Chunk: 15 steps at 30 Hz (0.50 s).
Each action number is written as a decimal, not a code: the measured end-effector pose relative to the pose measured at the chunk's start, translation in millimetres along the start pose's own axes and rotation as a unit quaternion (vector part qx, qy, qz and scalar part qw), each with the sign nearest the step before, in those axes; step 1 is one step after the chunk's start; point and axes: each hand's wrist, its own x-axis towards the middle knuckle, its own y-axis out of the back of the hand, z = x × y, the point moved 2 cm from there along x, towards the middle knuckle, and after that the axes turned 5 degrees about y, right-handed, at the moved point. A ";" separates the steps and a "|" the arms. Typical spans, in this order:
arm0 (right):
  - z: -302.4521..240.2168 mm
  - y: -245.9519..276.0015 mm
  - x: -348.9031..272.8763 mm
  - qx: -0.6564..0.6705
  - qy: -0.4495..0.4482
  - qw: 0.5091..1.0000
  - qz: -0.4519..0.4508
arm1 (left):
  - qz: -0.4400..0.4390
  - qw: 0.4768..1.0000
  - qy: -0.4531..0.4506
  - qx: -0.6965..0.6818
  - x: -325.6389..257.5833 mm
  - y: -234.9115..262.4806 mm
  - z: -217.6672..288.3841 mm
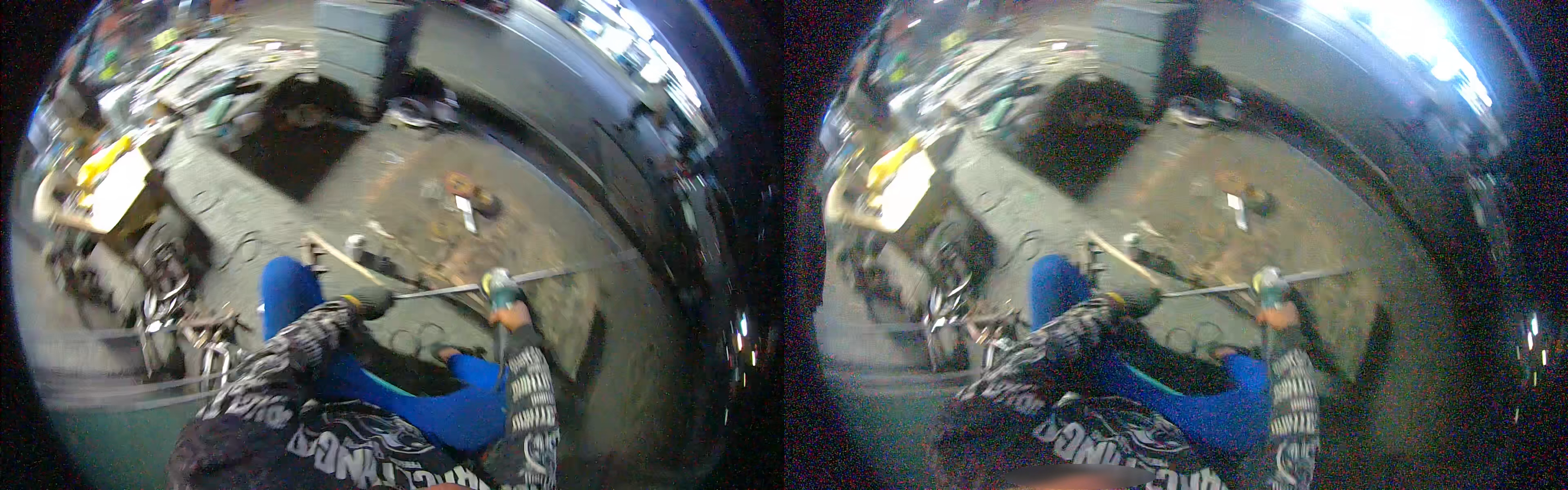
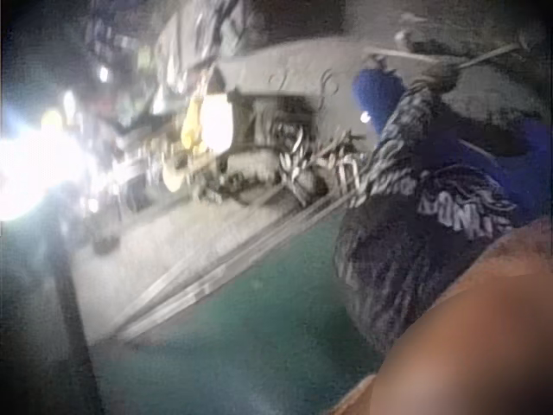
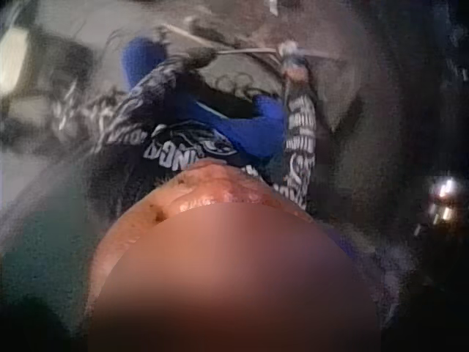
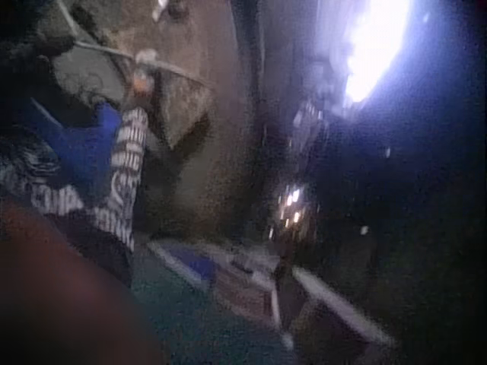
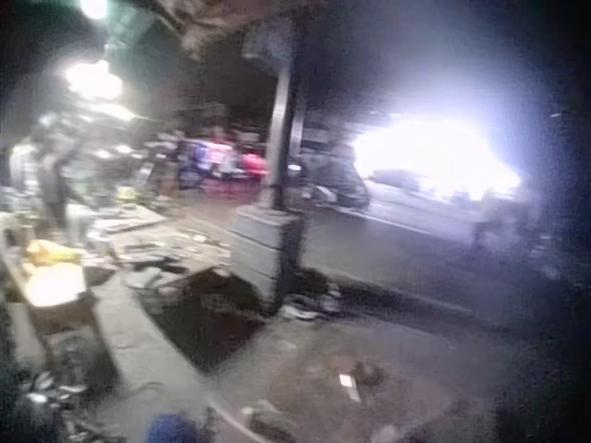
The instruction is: The person sits on the floor and uses an angle grinder to smooth a long metal rod, holding it with the left hand and moving the grinder along its length. The person repeatedly repositions the rod and continues grinding different sections.
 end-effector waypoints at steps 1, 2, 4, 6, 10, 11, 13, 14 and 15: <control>20.2 9.8 13.7 -0.025 -0.002 0.999 0.023 | 0.104 0.995 0.013 0.004 1.4 1.5 5.4; 39.8 20.8 25.5 0.003 -0.019 0.999 0.050 | 0.062 0.998 0.012 0.005 10.1 7.2 6.2; 69.8 39.0 53.2 -0.027 -0.116 0.992 0.051 | 0.020 0.998 0.044 0.030 20.6 13.2 10.9; 95.7 58.2 71.4 -0.062 -0.064 0.996 -0.014 | 0.056 0.997 0.006 0.047 34.3 19.9 22.9; 133.0 80.7 109.9 -0.244 0.032 0.965 -0.094 | 0.028 0.999 0.030 0.036 48.2 26.3 36.7; 145.8 85.2 118.7 -0.255 0.031 0.963 -0.082 | 0.027 0.998 0.038 0.042 48.5 27.8 38.3; 177.1 96.4 137.7 -0.184 -0.013 0.979 -0.086 | 0.021 0.998 0.038 0.037 51.7 30.2 42.6; 192.6 102.3 147.9 -0.170 -0.008 0.981 -0.092 | 0.022 0.998 0.050 0.027 53.7 31.3 44.2; 208.2 110.5 156.8 -0.237 0.042 0.966 -0.099 | 0.023 0.998 0.062 0.016 54.3 32.3 45.3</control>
